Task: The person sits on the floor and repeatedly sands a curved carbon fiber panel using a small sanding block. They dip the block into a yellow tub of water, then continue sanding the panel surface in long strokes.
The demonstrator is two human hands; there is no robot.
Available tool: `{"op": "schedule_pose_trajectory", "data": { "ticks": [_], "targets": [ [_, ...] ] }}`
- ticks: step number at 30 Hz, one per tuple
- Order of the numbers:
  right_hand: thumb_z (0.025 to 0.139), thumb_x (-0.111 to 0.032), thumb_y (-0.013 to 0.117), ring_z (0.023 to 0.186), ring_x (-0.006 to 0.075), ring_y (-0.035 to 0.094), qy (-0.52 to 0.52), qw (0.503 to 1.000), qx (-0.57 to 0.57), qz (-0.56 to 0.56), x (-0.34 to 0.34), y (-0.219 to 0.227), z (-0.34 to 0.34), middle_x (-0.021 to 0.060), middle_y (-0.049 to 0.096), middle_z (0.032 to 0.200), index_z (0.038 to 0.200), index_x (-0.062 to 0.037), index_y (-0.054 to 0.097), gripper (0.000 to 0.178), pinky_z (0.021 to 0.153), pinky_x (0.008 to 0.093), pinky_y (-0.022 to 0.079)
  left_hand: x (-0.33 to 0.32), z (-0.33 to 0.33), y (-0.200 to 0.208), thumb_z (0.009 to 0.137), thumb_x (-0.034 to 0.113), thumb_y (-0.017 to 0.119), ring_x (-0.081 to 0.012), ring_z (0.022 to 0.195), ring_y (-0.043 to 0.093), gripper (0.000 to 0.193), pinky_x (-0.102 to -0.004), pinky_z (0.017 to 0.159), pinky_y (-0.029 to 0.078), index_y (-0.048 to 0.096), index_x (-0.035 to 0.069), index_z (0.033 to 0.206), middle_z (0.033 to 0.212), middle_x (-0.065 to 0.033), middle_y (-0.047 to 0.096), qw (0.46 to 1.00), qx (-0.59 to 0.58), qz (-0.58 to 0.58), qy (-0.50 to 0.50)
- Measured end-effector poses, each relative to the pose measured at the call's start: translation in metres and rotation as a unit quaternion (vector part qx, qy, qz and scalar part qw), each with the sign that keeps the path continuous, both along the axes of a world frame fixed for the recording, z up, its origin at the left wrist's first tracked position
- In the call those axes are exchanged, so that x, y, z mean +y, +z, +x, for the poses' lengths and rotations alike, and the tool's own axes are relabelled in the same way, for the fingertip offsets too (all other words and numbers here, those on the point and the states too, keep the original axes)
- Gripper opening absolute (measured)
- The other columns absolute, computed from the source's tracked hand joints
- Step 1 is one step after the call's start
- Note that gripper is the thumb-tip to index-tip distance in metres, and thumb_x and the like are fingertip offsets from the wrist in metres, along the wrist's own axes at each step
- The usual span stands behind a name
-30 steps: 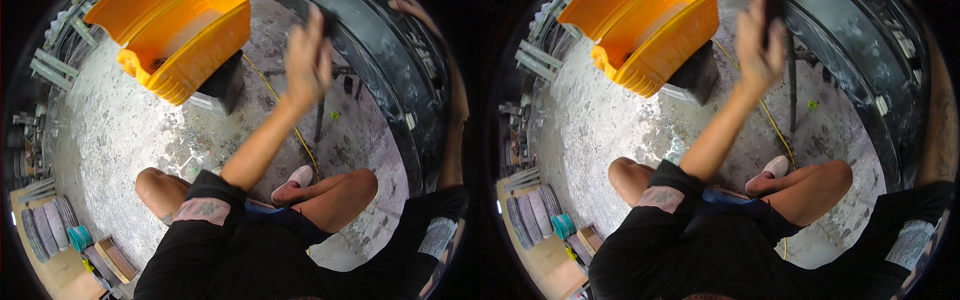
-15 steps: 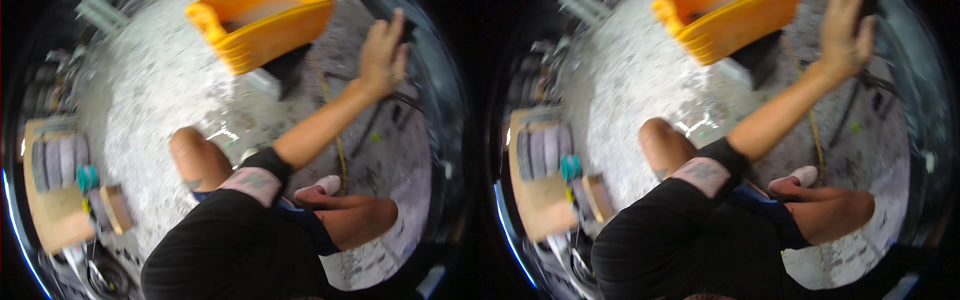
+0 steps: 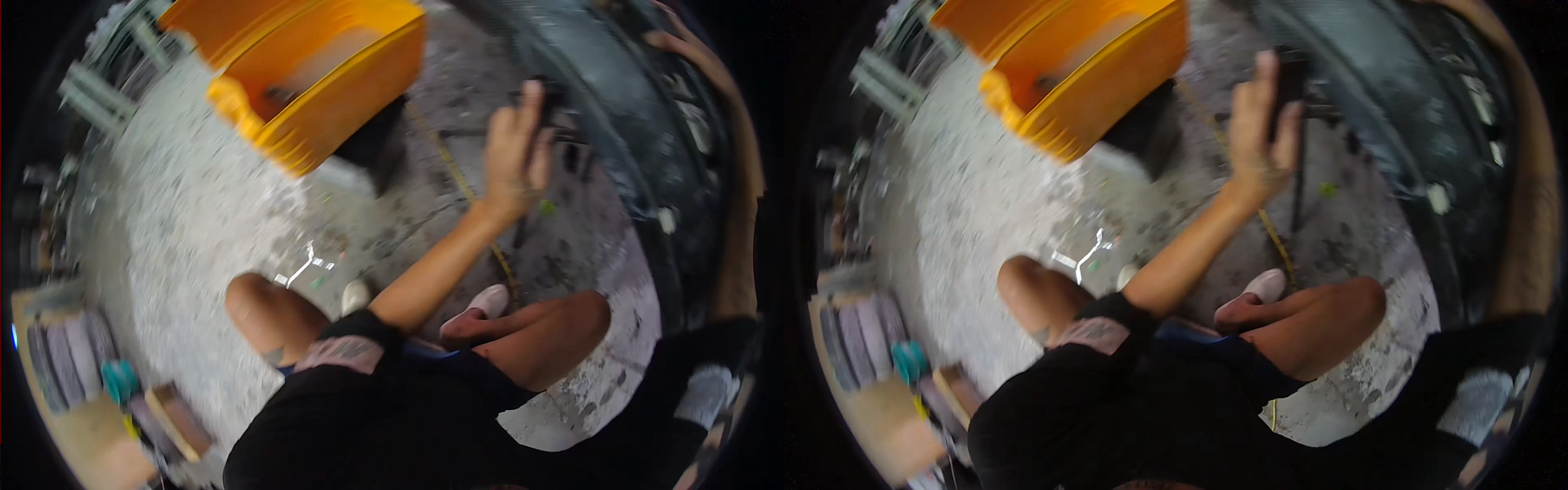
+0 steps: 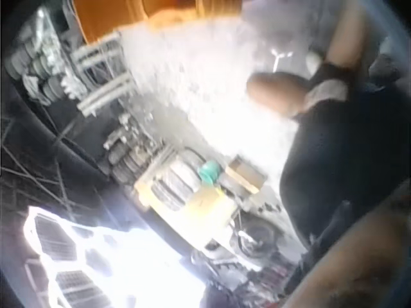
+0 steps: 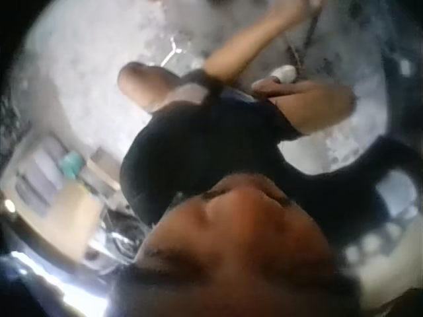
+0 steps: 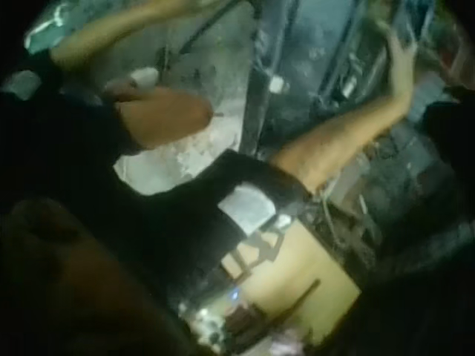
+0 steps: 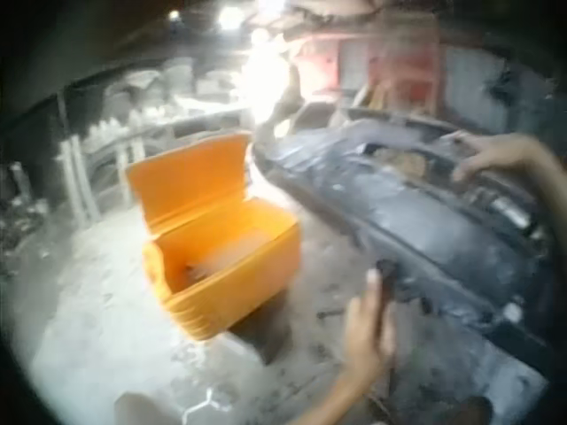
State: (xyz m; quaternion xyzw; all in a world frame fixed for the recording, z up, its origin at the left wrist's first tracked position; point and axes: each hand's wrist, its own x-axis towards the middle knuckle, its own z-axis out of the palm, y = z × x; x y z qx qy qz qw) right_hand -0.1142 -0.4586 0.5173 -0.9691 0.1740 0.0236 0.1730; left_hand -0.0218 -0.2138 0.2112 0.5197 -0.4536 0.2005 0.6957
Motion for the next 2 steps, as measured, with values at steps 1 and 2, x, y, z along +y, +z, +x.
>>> {"op": "schedule_pose_trajectory", "data": {
  "ticks": [1, 2],
  "targets": [
    [0.091, -0.058, 0.072, 0.152, 0.0337, 0.026, -0.028, 0.998, 0.027, 0.039, -0.003, 0.005, 0.0, 0.0152, 0.02, 0.169, 0.165, -0.0106, 0.023, 0.1, 0.119, 0.0425, 0.03, 0.005, 0.014, 0.003, 0.09, -0.005, 0.066, -0.031, 0.093, 0.059, 0.07, -0.0375, 0.085, 0.049, 0.04, -0.004, 0.156, 0.11, -0.0204, 0.065, 0.999, -0.01, 0.033, 0.003],
    [0.091, -0.058, 0.072, 0.152, 0.0337, 0.026, -0.04, 0.998, 0.029, 0.027, 0.017, 0.011, 0.004, 0.0152, 0.02, 0.169, 0.165, -0.0106, 0.023, 0.1, 0.119, 0.0425, 0.03, 0.006, 0.04, 0.014, 0.092, -0.003, 0.066, -0.0309, 0.089, 0.057, 0.067, -0.038, 0.083, 0.049, 0.041, -0.004, 0.155, 0.105, -0.0189, 0.063, 0.999, -0.049, 0.001, 0.019]
  ]
}}
